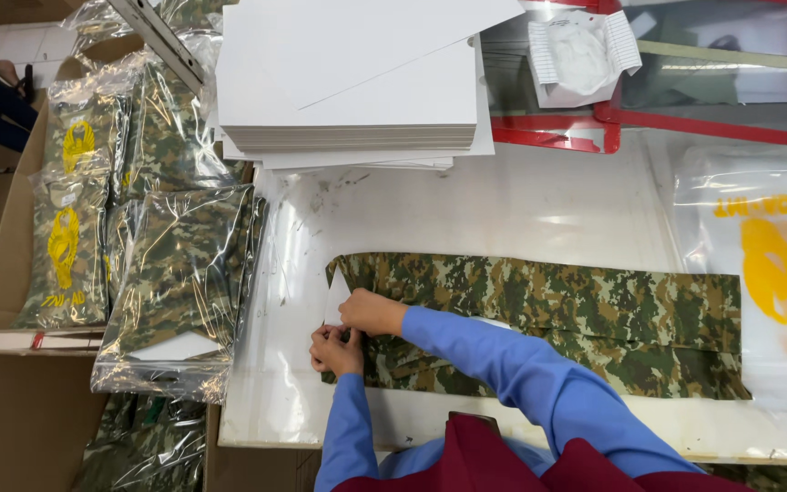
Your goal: The person folds camouflage-patterned shirts on a white table, inserts a white cardboard sheet into each one for support, places them into plastic bags, and sets the bagged shirts into a cardboard box.
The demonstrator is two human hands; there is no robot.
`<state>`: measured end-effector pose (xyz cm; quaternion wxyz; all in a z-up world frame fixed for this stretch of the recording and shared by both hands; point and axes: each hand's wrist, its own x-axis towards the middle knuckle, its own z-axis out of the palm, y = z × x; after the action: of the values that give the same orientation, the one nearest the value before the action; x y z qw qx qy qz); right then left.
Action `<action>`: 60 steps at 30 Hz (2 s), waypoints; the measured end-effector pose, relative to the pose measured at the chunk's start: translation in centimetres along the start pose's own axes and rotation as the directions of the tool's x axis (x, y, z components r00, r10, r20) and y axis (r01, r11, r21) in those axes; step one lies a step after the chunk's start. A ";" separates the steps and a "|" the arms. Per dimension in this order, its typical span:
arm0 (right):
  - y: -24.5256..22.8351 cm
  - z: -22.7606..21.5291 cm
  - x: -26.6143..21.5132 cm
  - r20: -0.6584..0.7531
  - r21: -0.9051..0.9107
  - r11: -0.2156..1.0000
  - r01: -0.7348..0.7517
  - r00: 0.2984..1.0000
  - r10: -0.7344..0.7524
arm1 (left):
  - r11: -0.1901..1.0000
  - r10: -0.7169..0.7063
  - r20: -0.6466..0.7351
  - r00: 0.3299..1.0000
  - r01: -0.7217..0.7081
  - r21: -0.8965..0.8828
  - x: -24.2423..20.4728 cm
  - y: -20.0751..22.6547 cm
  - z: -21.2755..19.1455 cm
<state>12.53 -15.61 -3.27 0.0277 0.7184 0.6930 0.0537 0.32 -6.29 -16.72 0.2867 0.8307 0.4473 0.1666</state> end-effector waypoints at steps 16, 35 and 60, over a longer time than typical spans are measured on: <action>-2.1 -4.5 -51.1 -0.268 0.092 -0.426 -0.900 -0.435 0.860 | 0.975 0.224 -0.146 0.964 -0.220 0.039 -4.8 11.4 -12.0; -9.5 -11.3 -10.8 0.037 0.677 0.700 -0.228 0.960 0.277 | 0.989 0.027 0.259 0.966 0.012 -0.146 0.5 0.6 -19.8; -6.2 -5.3 -36.2 0.296 0.795 0.004 -0.607 0.394 0.870 | 0.976 0.196 0.694 0.693 -0.204 -0.073 -4.9 13.5 -8.2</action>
<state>4.52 -51.66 -0.16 -0.4407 0.8726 0.1277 -0.1675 1.98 -13.57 -1.97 0.4098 0.8771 0.2139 -0.1308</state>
